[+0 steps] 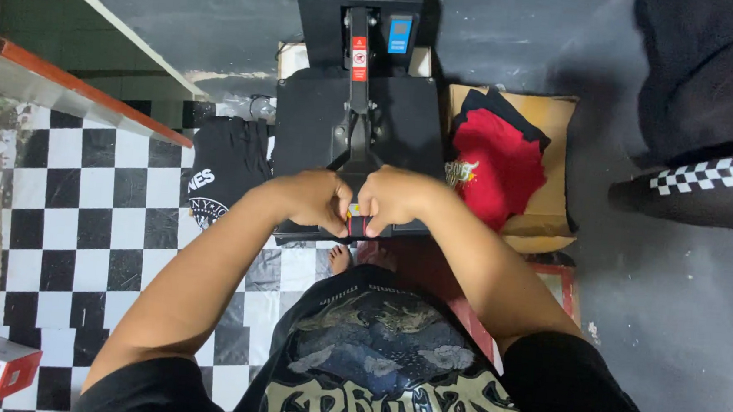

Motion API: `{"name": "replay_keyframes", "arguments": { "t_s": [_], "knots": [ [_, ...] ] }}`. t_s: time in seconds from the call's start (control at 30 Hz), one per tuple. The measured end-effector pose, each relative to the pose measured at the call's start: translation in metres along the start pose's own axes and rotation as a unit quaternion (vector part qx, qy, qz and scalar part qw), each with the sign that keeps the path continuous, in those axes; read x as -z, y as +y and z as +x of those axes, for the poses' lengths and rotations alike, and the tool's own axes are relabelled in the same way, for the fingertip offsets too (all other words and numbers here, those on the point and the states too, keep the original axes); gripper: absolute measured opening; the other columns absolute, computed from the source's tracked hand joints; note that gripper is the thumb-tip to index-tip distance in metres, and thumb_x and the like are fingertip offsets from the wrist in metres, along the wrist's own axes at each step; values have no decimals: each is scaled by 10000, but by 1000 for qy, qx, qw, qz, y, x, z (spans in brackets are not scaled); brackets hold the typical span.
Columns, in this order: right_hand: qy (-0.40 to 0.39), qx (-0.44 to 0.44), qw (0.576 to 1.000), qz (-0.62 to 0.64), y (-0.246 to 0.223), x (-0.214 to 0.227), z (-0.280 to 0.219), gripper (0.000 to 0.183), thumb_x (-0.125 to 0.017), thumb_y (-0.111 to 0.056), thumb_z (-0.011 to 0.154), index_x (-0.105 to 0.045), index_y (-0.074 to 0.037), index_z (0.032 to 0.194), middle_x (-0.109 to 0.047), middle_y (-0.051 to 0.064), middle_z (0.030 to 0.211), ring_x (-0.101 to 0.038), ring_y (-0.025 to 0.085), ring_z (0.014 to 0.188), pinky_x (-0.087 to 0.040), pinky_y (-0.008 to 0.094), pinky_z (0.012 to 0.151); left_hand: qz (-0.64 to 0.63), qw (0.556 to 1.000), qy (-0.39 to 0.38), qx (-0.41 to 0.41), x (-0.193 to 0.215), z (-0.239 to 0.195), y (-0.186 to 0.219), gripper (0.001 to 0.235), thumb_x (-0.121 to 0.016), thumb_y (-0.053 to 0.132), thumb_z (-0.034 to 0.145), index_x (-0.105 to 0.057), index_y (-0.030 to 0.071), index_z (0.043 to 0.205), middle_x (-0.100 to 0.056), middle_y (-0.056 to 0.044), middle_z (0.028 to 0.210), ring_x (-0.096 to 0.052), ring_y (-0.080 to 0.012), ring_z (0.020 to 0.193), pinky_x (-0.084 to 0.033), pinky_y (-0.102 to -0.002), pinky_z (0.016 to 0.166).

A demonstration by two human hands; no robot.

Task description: Preparing and aligning t-shirts on a heat press machine for printing

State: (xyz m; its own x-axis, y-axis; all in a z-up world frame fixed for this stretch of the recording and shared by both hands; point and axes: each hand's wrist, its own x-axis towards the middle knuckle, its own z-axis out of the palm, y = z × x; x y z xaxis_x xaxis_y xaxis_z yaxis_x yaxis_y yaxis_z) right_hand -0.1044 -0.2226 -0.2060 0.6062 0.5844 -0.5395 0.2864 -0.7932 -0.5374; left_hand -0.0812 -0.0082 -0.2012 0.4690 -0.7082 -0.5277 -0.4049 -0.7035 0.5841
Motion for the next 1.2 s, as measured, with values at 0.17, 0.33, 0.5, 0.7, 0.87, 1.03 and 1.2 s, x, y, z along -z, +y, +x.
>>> {"name": "replay_keyframes", "arguments": {
  "t_s": [0.17, 0.33, 0.5, 0.7, 0.87, 1.03, 1.2],
  "knots": [
    [-47, -37, 998, -17, 21, -42, 30, 398, -931, -323, 692, -804, -145, 1026, -801, 48, 953, -755, 289, 956, -614, 424, 837, 3, 1000, -20, 20, -48, 29, -26, 320, -891, 430, 659, -776, 247, 895, -800, -18, 915, -748, -314, 1000, -584, -462, 889],
    [-43, -52, 991, -120, 31, -86, 55, 354, -916, -336, 707, -821, -183, 1012, -785, 89, 955, -746, 324, 933, -603, 459, 836, 63, 996, 12, 54, -105, 59, -56, 321, -844, 463, 695, -753, 297, 954, -789, 28, 965, -745, -289, 1022, -588, -475, 882],
    [3, -99, 988, -119, 57, -128, 70, 354, -855, -331, 784, -788, -207, 1109, -772, 79, 1098, -715, 318, 1111, -554, 482, 946, 176, 979, 36, 92, -132, 77, -52, 357, -754, 462, 847, -740, 241, 1128, -781, -87, 1033, -752, -306, 1027, -592, -495, 911],
    [78, -86, 976, -184, 76, -165, 80, 322, -780, -318, 853, -761, -215, 1157, -759, 15, 1182, -689, 238, 1190, -536, 438, 976, 202, 971, 76, 104, -178, 104, -80, 472, -748, 450, 884, -639, 92, 1172, -728, -77, 1088, -728, -291, 1046, -561, -499, 943],
    [121, -134, 969, -170, 92, -193, 96, 334, -707, -382, 906, -741, -251, 1211, -721, -12, 1249, -647, 228, 1224, -517, 384, 989, 193, 969, 125, 94, -184, 105, -81, 472, -789, 425, 847, -675, 113, 1183, -702, -92, 1105, -703, -294, 1067, -575, -494, 926],
    [102, -135, 977, -128, 90, -185, 87, 326, -707, -403, 897, -735, -288, 1201, -705, -14, 1258, -636, 237, 1247, -509, 399, 1027, 209, 970, 71, 104, -172, 105, -81, 444, -780, 438, 856, -704, 118, 1155, -735, -60, 1087, -715, -263, 1083, -564, -465, 962],
    [99, -106, 979, -145, 84, -175, 78, 329, -726, -354, 871, -745, -276, 1191, -722, 9, 1250, -650, 262, 1230, -536, 434, 992, 210, 969, 51, 119, -178, 124, -94, 489, -833, 473, 800, -737, 114, 1118, -767, -41, 1058, -740, -243, 1033, -565, -455, 927]
  ]
}}
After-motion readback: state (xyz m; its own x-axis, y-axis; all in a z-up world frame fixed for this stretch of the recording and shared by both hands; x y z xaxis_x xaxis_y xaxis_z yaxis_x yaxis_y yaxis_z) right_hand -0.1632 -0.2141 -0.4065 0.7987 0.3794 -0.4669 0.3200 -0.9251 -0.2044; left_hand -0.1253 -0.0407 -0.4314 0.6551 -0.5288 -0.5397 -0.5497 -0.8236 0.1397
